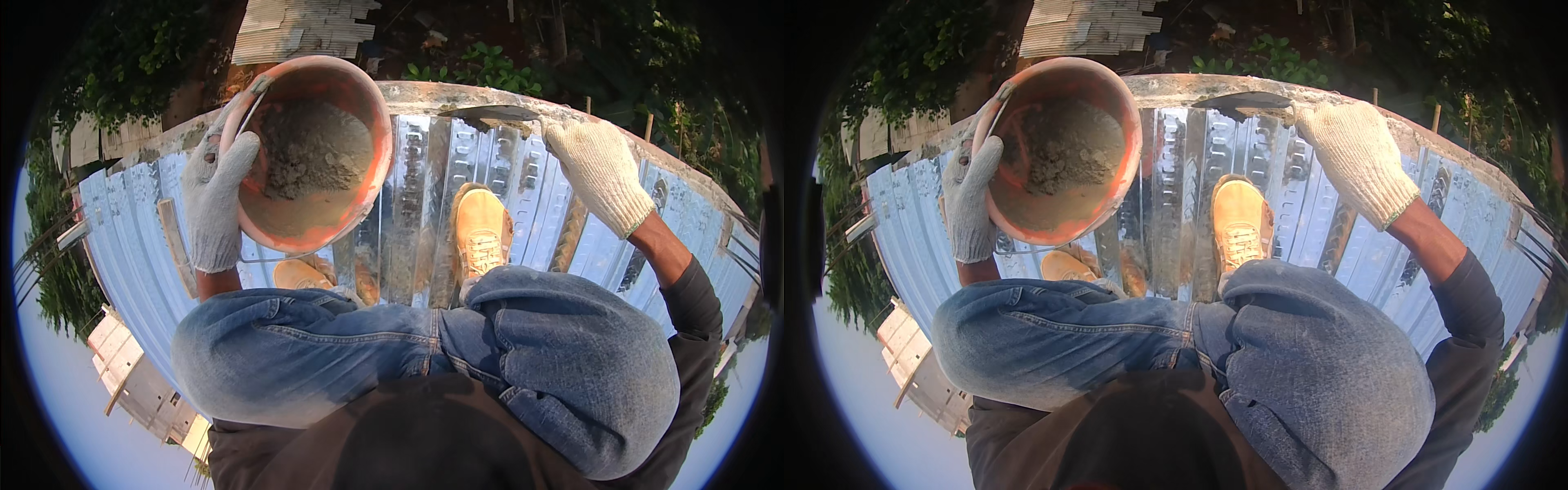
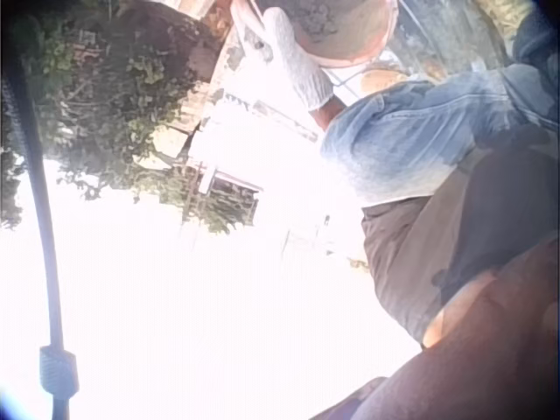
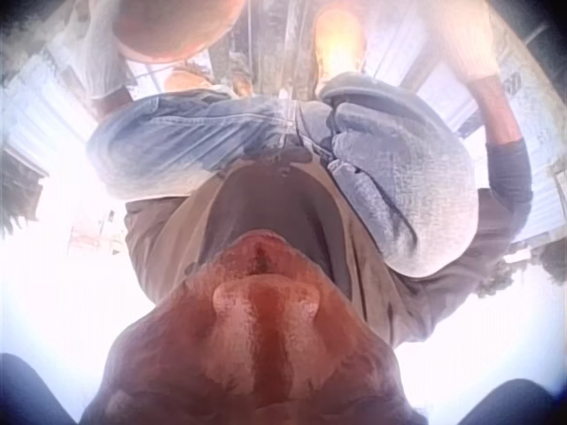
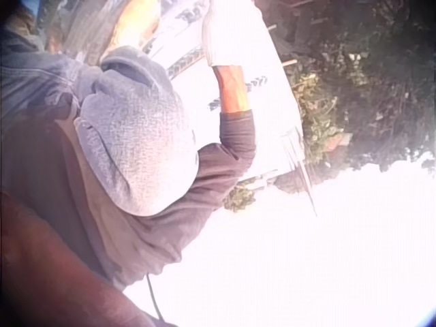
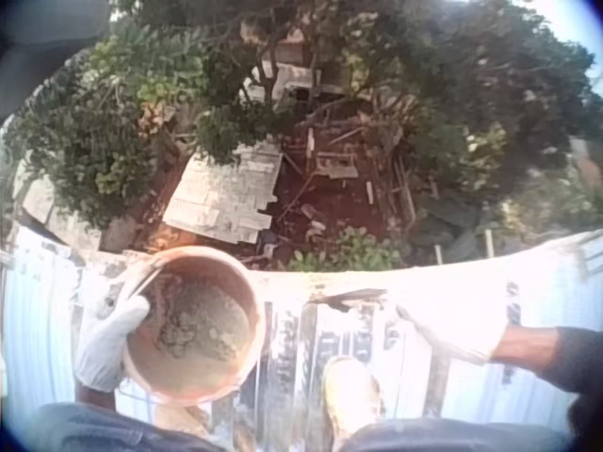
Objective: The person scoops cement from a bucket using a trowel and applies it to the edge of a corrugated metal roof. The person repeatedly smooths the cement along the roof's edge.
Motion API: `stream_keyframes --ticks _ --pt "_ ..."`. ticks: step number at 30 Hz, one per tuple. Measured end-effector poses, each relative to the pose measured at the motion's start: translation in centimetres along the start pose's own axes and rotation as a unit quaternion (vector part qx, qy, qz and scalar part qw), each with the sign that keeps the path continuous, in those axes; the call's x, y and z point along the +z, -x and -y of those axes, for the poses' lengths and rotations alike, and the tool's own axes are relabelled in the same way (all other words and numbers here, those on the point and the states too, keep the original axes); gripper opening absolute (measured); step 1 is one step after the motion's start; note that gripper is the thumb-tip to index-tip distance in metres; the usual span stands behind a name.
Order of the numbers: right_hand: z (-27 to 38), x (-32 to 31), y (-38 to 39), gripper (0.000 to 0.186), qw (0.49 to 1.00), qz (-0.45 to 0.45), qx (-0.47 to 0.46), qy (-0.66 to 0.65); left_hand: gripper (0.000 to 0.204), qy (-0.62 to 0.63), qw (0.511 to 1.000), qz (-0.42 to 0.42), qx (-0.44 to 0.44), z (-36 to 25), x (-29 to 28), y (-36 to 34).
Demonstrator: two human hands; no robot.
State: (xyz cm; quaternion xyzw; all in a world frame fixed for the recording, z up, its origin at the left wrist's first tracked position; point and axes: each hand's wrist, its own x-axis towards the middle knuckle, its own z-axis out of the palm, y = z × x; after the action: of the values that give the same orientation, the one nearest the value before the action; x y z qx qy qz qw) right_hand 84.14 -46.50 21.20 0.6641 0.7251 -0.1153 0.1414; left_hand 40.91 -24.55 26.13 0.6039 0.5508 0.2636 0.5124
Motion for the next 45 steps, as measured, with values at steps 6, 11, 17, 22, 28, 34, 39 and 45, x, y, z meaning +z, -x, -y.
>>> stream_keyframes --ticks 6,11,17,22,28,34,39,45 --pt "1.4 -3.0 3.0 0.025 0.973 0.079 0.105 -0.192 0.063 0.010 1.000 -0.008 -0.006 -0.2 -0.1 0.5" --pt "1.4 0.0 4.5 0.024 0.960 0.116 0.163 -0.197 0.063 0.007 1.000 0.001 0.009 -0.2 0.3 0.1" --pt "0.1 0.2 6.2 0.025 0.965 0.089 0.165 -0.182 0.063 0.002 1.000 -0.005 -0.018 0.1 -0.5 0.4" --pt "-1.4 0.0 5.6 0.024 0.977 0.019 0.163 -0.138 0.064 0.003 1.000 0.002 0.006 0.0 0.0 0.4" --pt "-1.8 2.5 0.7 0.023 0.996 -0.041 0.084 -0.004 0.062 0.000 1.000 0.015 0.002 0.0 0.0 0.1" --pt "-0.9 4.9 3.5 0.035 0.998 0.029 0.041 0.038 0.065 0.007 0.999 0.008 -0.031 0.6 -1.1 0.6" --pt "-1.7 2.2 5.1 0.026 0.995 0.059 0.062 0.043 0.064 0.030 0.999 0.000 0.021 0.4 0.2 0.4" --pt "0.6 -2.0 4.7 0.033 0.994 -0.083 0.064 -0.020 0.062 0.009 0.999 0.031 0.020 -0.3 1.4 0.1"
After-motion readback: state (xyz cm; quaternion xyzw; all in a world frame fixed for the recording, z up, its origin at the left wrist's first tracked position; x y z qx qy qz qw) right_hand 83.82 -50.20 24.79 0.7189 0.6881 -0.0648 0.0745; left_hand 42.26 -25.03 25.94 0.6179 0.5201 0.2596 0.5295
